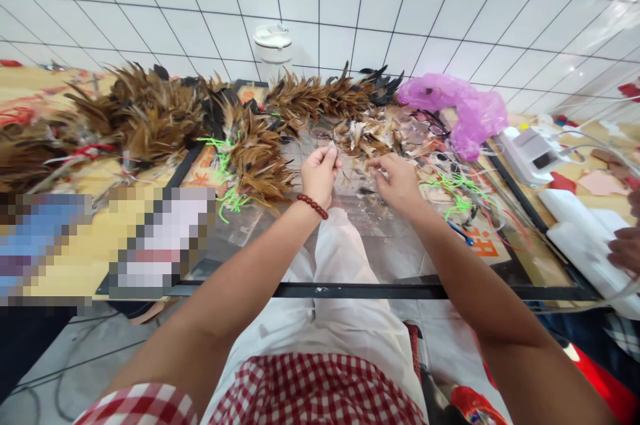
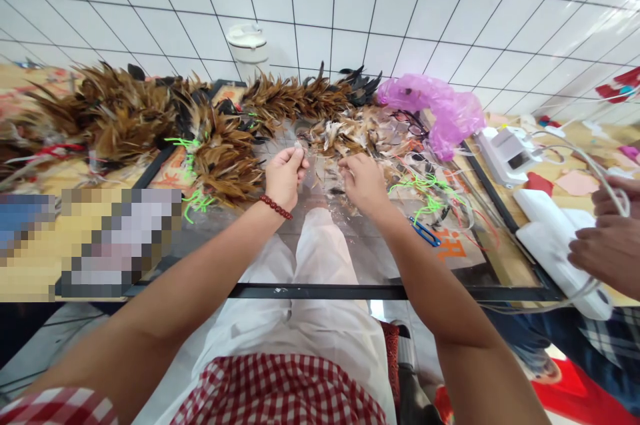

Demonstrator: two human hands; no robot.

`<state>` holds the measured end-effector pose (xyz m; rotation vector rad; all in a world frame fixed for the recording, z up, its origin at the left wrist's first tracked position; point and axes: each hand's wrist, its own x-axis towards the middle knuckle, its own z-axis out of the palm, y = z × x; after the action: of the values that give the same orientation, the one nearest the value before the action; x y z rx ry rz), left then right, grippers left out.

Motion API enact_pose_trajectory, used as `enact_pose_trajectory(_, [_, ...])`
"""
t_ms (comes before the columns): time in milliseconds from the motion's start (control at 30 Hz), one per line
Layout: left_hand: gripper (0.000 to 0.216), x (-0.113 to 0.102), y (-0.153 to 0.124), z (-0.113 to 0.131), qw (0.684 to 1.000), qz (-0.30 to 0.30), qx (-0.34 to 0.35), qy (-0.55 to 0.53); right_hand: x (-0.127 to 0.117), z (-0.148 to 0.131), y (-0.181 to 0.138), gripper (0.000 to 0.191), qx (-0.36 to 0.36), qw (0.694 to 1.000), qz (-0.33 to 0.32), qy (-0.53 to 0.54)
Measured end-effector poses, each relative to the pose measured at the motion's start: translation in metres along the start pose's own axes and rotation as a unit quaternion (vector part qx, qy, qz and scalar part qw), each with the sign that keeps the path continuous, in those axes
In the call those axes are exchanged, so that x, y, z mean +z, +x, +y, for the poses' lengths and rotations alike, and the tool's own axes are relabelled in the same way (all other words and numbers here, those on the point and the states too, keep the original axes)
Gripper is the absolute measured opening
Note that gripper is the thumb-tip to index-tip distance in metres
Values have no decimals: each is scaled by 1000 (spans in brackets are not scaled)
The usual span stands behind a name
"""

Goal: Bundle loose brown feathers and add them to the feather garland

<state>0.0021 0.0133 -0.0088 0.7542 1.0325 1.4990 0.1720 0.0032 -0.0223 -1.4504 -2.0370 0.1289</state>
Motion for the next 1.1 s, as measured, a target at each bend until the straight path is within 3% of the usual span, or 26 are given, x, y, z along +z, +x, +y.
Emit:
enact_pose_trajectory(267, [20, 0, 1, -6, 1000, -2, -14, 21, 0, 5, -3, 21, 6, 996, -22, -81])
enact_pose_trajectory(467, [20, 0, 0, -11, 997, -40, 14, 71, 1, 2, -3, 16, 17, 992, -42, -118])
enact_pose_trajectory(600, [5, 1, -5, -12, 988, -102, 26, 116, -1, -6, -1, 19, -19, 996, -44, -74])
enact_pose_trajectory(700, [10, 2, -7, -12, 976, -161, 20, 147, -2, -9, -1, 20, -53, 997, -29, -55])
enact_pose_trajectory(900, [14, 0, -4, -14, 981, -139, -8, 136, -3, -6, 1, 17, -51, 996, 12, 70])
enact_pose_trajectory(1100, [18, 0, -6, -15, 976, -185, -68, 91, -4, -9, 2, 14, 8, 981, 48, 190])
